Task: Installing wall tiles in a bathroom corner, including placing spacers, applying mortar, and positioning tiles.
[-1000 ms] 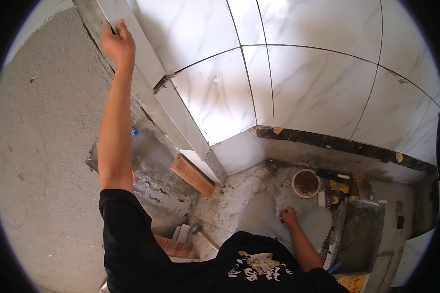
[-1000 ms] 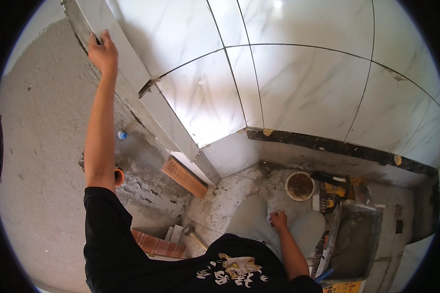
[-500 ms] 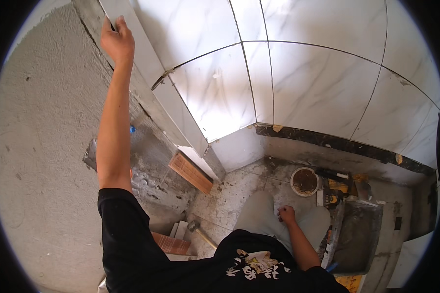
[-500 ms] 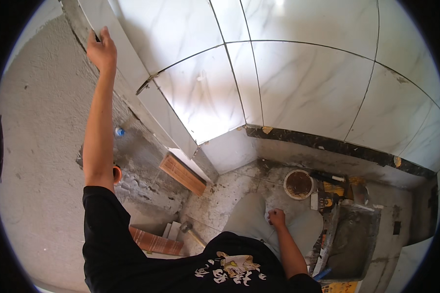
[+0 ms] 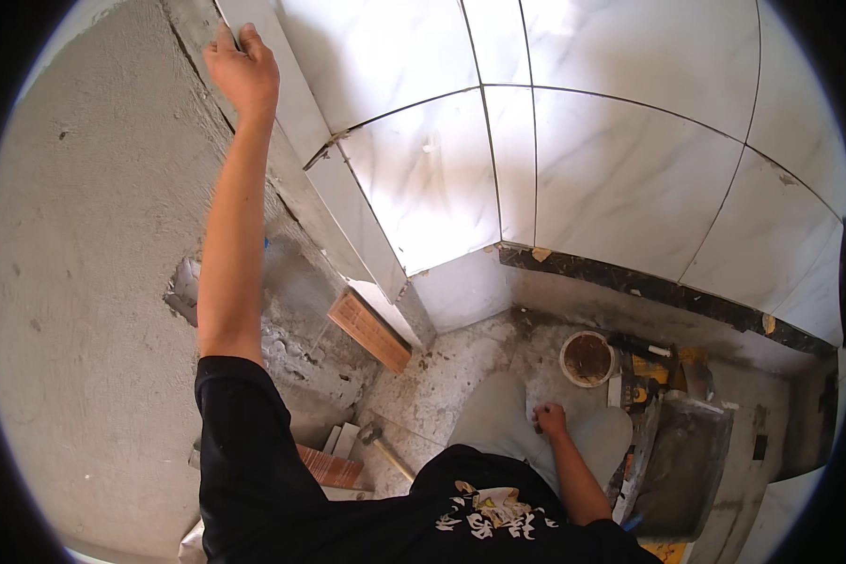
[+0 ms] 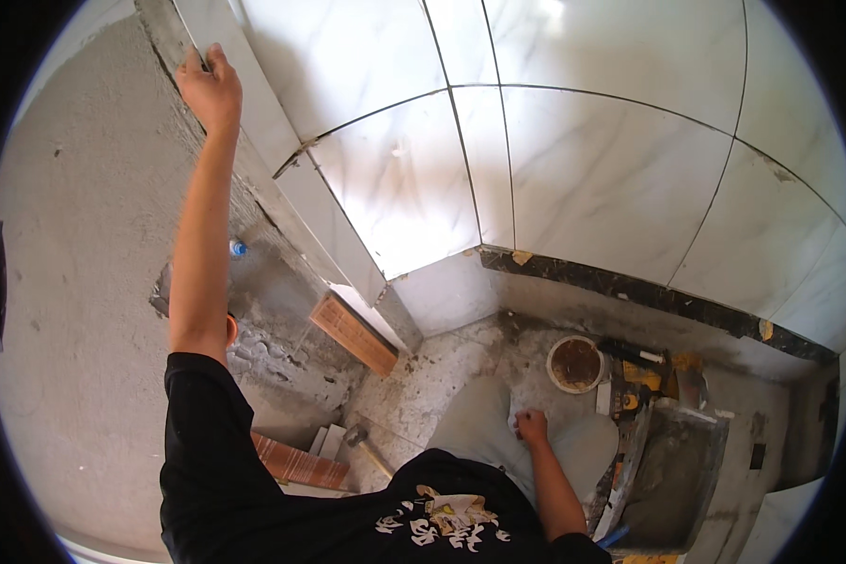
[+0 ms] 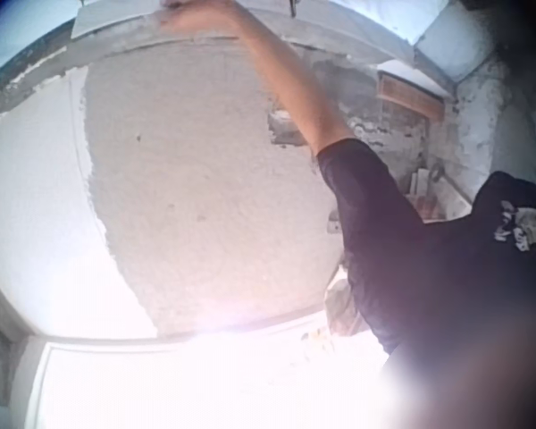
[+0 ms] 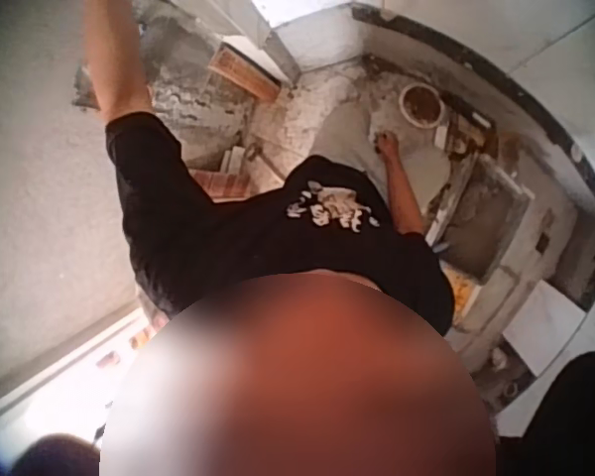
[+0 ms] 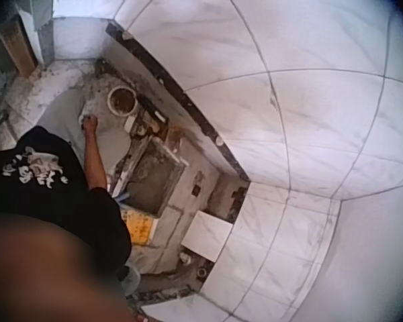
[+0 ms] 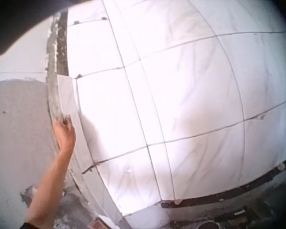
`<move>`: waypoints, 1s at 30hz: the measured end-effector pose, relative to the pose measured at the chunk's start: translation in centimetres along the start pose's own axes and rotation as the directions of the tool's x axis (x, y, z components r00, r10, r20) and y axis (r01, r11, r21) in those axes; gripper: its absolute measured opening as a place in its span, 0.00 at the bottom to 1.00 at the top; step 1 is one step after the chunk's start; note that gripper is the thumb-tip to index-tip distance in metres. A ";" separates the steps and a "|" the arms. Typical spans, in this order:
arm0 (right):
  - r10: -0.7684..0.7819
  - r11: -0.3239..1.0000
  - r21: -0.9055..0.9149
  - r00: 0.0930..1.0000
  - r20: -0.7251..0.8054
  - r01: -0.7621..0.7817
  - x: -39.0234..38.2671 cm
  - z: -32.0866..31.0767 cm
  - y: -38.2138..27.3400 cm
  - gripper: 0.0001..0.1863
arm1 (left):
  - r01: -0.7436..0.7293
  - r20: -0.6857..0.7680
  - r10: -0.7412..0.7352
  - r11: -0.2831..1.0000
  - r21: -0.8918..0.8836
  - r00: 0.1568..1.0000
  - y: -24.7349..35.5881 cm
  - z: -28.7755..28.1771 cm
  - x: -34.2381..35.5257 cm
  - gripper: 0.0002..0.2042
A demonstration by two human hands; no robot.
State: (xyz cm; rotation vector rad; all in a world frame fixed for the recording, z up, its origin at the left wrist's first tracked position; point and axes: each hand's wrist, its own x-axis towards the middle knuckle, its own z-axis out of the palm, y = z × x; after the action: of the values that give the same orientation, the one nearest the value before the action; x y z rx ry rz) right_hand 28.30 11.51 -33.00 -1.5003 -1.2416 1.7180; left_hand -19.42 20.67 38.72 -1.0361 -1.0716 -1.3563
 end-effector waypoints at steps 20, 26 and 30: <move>0.009 0.981 -0.193 1.000 -0.003 -0.009 1.1 0.5 1.2 0.09 | 0.006 0.012 -0.007 0.998 0.067 1.000 -1.4 0.0 -0.1 0.23; 0.013 0.961 -0.277 0.999 0.045 0.000 2.0 0.8 1.6 0.11 | 0.091 0.028 -0.092 0.995 0.035 0.995 -1.1 -0.5 -0.1 0.22; -0.003 0.946 -0.323 0.997 0.072 0.026 3.5 0.5 3.1 0.12 | 0.080 0.008 -0.080 0.997 0.021 0.997 -0.9 0.3 0.0 0.21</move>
State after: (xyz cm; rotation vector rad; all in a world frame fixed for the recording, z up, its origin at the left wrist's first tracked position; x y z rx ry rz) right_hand 27.53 13.07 -37.41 -1.6170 -1.6320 1.6272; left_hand -20.29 21.01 38.71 -0.9935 -1.1423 -1.4030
